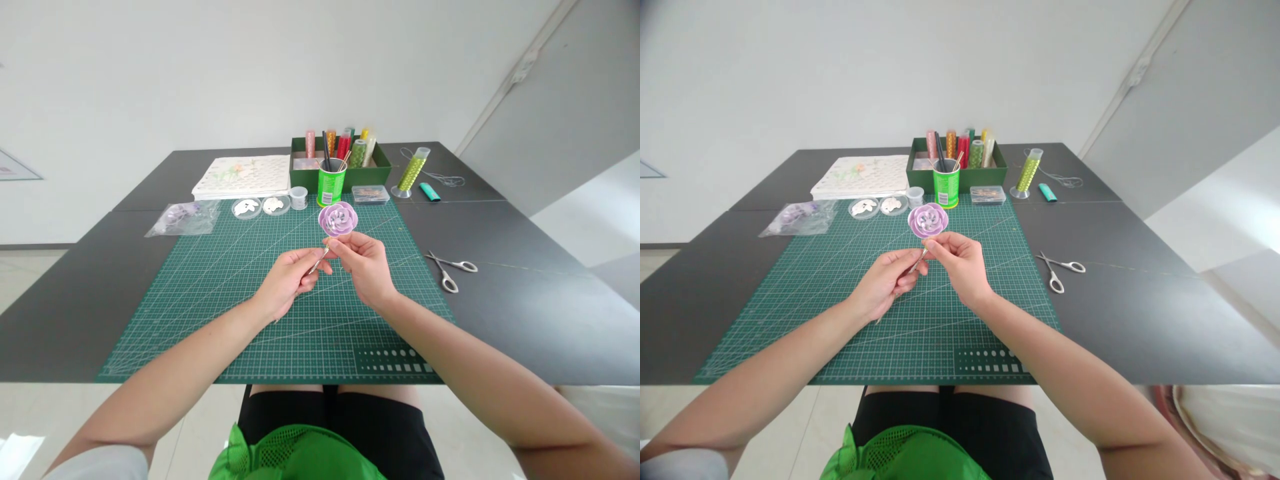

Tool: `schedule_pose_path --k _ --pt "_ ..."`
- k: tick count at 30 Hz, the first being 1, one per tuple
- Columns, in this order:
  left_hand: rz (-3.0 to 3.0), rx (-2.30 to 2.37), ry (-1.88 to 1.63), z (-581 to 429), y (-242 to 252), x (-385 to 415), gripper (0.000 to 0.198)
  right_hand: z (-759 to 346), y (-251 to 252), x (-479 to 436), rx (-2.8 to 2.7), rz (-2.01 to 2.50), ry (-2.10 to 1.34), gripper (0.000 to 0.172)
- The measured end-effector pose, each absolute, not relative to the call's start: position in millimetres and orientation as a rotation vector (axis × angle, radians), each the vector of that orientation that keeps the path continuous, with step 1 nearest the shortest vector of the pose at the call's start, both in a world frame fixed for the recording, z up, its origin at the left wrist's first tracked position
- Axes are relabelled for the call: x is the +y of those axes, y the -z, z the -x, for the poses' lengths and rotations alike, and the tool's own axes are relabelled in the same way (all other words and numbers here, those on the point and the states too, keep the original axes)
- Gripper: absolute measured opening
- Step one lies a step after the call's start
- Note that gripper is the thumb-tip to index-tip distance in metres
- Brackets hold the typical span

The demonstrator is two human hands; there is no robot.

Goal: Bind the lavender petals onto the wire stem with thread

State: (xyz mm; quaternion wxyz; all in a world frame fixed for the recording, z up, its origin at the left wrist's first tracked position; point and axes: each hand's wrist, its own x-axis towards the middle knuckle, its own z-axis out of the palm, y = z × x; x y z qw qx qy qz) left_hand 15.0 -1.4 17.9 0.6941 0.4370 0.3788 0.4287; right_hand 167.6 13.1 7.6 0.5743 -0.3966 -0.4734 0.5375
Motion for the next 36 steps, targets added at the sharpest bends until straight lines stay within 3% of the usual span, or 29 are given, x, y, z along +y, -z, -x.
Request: schedule_pose_path --k 20,36 --pt "-1.181 0.929 -0.857 -11.8 -24.3 -2.2 0.036 -175.0 -9.8 17.7 -1.132 0.934 -1.282 0.022" --pt "-1.179 0.969 -0.903 -17.6 -23.4 -6.0 0.035 -168.2 -14.7 11.8 -1.126 0.925 -1.145 0.035"
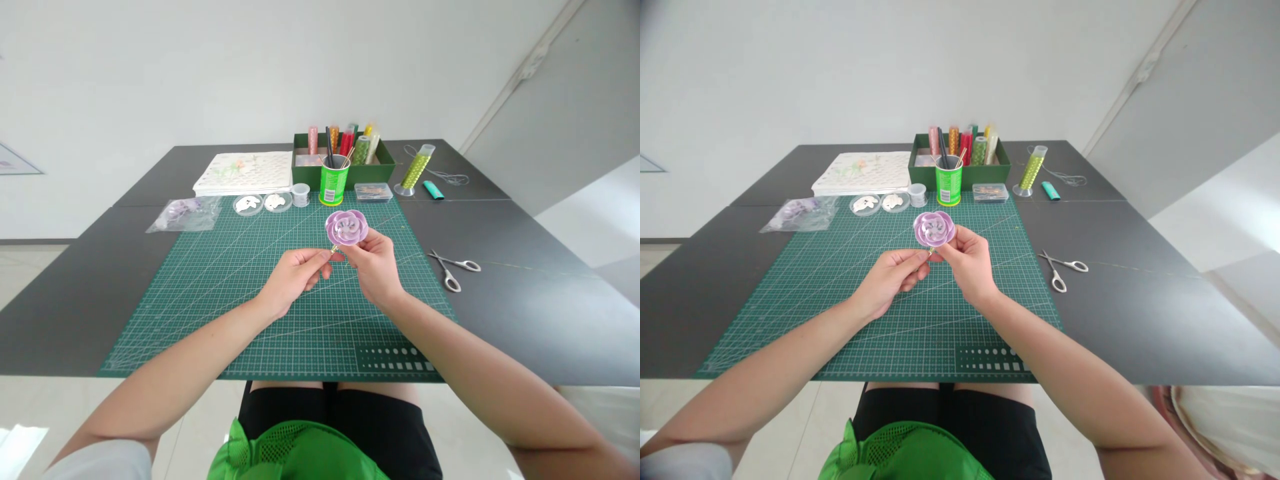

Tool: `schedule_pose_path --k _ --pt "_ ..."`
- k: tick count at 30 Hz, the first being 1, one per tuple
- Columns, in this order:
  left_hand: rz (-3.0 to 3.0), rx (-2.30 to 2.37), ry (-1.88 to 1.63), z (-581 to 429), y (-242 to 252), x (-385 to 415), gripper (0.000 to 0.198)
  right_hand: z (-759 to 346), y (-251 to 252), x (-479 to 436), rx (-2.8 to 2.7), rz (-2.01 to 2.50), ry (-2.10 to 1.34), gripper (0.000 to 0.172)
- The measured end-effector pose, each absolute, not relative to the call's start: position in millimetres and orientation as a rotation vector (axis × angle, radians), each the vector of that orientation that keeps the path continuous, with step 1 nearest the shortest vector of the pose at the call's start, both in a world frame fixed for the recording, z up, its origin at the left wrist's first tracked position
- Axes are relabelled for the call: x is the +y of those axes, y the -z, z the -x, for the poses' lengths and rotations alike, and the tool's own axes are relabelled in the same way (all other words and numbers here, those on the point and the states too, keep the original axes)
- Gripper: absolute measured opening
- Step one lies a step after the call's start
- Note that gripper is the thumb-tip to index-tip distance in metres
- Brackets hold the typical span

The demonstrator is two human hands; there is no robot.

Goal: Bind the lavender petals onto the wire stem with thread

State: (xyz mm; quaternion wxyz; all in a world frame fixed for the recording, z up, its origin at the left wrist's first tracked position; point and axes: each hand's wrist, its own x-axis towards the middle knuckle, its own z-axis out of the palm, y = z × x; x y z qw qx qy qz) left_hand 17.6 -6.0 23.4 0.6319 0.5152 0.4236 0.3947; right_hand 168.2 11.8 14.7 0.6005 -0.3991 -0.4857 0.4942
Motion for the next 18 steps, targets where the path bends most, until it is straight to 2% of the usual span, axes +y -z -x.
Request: schedule_pose_path --k 15,18 --pt "-1.165 0.984 -0.871 -13.8 -25.2 -3.0 0.032 -171.8 -6.7 15.9 -1.17 0.903 -1.169 0.038" --pt "-1.18 1.008 -0.899 -8.3 -26.3 1.2 0.031 -177.7 -2.5 21.6 -1.269 0.908 -1.091 0.033"
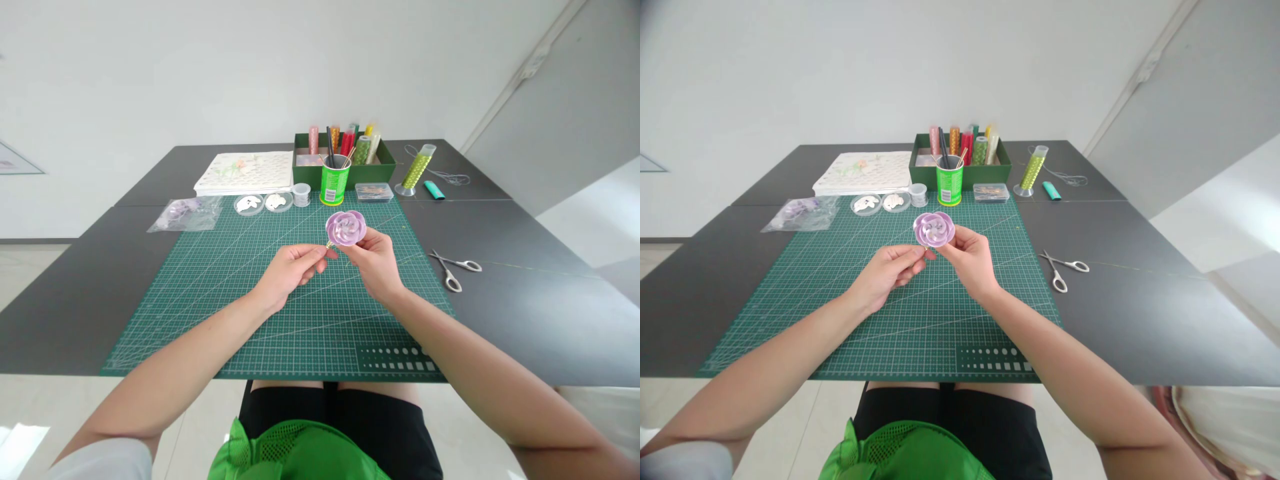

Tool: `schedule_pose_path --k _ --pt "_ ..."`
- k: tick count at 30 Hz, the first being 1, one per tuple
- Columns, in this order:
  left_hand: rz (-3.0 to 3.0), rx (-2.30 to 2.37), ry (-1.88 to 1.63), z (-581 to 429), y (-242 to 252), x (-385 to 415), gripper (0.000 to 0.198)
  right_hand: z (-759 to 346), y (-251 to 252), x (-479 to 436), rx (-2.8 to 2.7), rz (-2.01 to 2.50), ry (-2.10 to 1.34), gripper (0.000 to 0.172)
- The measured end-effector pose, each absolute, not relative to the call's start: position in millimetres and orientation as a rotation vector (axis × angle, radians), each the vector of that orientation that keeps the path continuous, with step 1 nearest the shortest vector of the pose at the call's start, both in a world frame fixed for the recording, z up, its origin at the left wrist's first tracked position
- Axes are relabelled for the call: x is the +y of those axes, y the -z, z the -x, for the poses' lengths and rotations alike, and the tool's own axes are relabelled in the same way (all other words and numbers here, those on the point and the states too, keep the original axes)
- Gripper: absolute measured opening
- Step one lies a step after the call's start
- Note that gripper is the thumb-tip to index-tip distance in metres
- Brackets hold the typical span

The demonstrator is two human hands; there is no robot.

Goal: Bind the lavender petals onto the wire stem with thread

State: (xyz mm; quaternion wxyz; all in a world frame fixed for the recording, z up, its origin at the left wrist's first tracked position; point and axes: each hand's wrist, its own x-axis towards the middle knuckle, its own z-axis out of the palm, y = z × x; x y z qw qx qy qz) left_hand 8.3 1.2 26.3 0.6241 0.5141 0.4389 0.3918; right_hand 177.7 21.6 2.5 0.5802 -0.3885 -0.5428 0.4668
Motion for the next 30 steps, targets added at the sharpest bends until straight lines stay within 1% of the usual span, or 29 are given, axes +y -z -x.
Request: schedule_pose_path --k 3,5,9,14,17,20,23,25,30 --pt "-1.175 1.033 -0.966 -0.1 -28.7 7.6 0.029 -186.2 -2.4 25.8 -1.461 0.939 -0.939 0.017" --pt "-1.17 1.064 -1.005 5.0 -30.8 11.8 0.028 -191.8 -5.4 26.6 -1.637 0.957 -0.767 0.013" --pt "-1.175 1.114 -1.029 10.2 -34.4 16.2 0.028 -199.3 -15.5 23.7 -1.953 0.851 -0.438 0.016" --pt "-1.332 1.179 -1.014 11.3 -33.6 18.4 0.029 -205.6 -31.9 16.2 -2.054 0.705 -0.201 0.018" --pt "-1.504 1.261 -0.903 12.1 -30.2 20.6 0.029 -210.6 -41.4 12.4 -2.091 0.625 0.025 0.017" --pt "-1.708 1.327 -0.718 11.0 -26.2 20.7 0.034 -214.4 -47.1 10.0 -2.137 0.609 0.222 0.019" --pt "-1.856 1.323 -0.539 6.9 -23.4 15.8 0.039 -215.9 -47.8 9.3 -2.174 0.623 0.258 0.023" --pt "-1.894 1.301 -0.426 2.9 -23.2 10.2 0.037 -216.4 -46.6 10.5 -2.182 0.623 0.222 0.024" --pt "-1.888 1.164 -0.291 -5.0 -29.0 -4.3 0.04 -219.3 -40.7 20.7 -2.145 0.656 -0.008 0.021"
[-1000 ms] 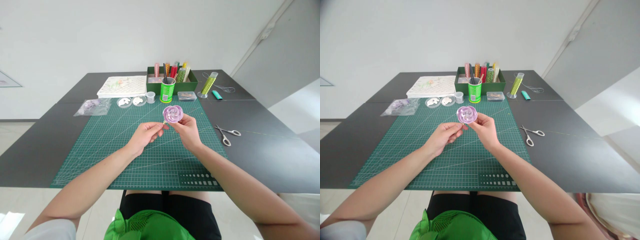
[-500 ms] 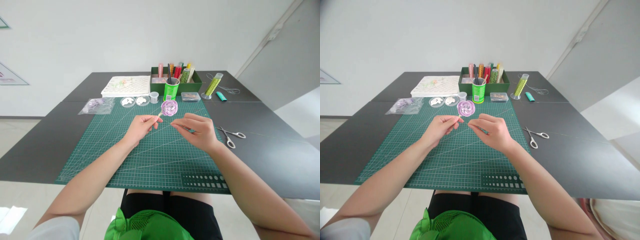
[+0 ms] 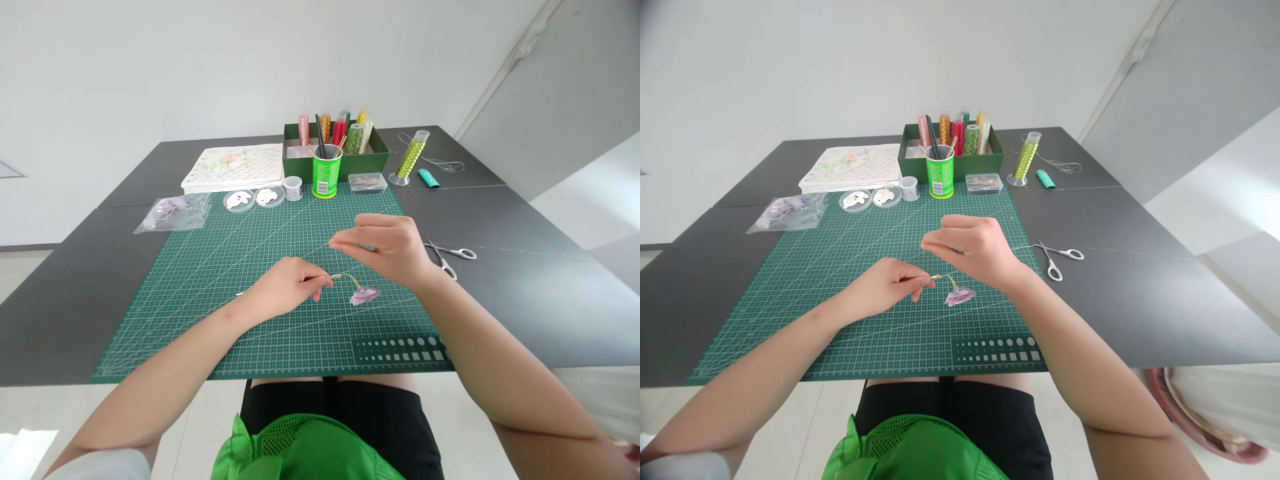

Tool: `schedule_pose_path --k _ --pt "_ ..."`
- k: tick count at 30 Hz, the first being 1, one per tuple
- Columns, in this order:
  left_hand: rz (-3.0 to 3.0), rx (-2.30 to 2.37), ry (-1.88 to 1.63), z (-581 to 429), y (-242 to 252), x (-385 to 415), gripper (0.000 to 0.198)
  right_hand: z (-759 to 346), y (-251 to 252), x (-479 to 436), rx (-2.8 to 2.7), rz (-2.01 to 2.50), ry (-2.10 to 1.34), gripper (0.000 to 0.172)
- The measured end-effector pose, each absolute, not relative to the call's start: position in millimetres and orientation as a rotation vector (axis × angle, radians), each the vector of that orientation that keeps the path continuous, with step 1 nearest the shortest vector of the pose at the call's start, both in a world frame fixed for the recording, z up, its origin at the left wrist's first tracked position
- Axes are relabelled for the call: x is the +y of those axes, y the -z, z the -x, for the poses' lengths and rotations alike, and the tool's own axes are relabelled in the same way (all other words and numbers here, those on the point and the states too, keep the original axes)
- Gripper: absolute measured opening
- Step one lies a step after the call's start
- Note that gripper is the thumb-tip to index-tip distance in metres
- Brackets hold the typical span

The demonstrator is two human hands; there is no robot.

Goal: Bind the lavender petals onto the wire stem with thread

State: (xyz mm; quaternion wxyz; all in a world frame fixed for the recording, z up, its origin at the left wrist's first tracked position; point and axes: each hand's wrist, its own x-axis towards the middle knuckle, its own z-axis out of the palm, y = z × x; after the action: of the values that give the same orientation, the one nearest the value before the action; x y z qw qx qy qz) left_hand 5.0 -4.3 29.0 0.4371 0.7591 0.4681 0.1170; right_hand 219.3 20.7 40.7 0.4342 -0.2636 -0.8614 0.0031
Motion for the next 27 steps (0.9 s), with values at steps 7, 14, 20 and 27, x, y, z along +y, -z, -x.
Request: schedule_pose_path --k 7,14,20,27 --pt "-1.91 1.026 -0.236 -5.2 -37.6 -10.2 0.039 -216.1 -25.2 34.6 -1.996 0.839 -0.486 0.021" --pt "-1.914 0.975 -0.348 -3.0 -41.5 -13.0 0.04 -209.3 -8.6 44.4 -1.83 0.967 -0.829 0.025" --pt "-2.034 0.988 -0.619 1.4 -41.7 -11.9 0.04 -207.5 -1.2 50.2 -1.758 1.056 -0.878 0.025" --pt "-1.992 1.093 -1.032 8.5 -42.7 -3.3 0.035 -207.2 -1.8 49.0 -1.752 1.001 -0.947 0.034"
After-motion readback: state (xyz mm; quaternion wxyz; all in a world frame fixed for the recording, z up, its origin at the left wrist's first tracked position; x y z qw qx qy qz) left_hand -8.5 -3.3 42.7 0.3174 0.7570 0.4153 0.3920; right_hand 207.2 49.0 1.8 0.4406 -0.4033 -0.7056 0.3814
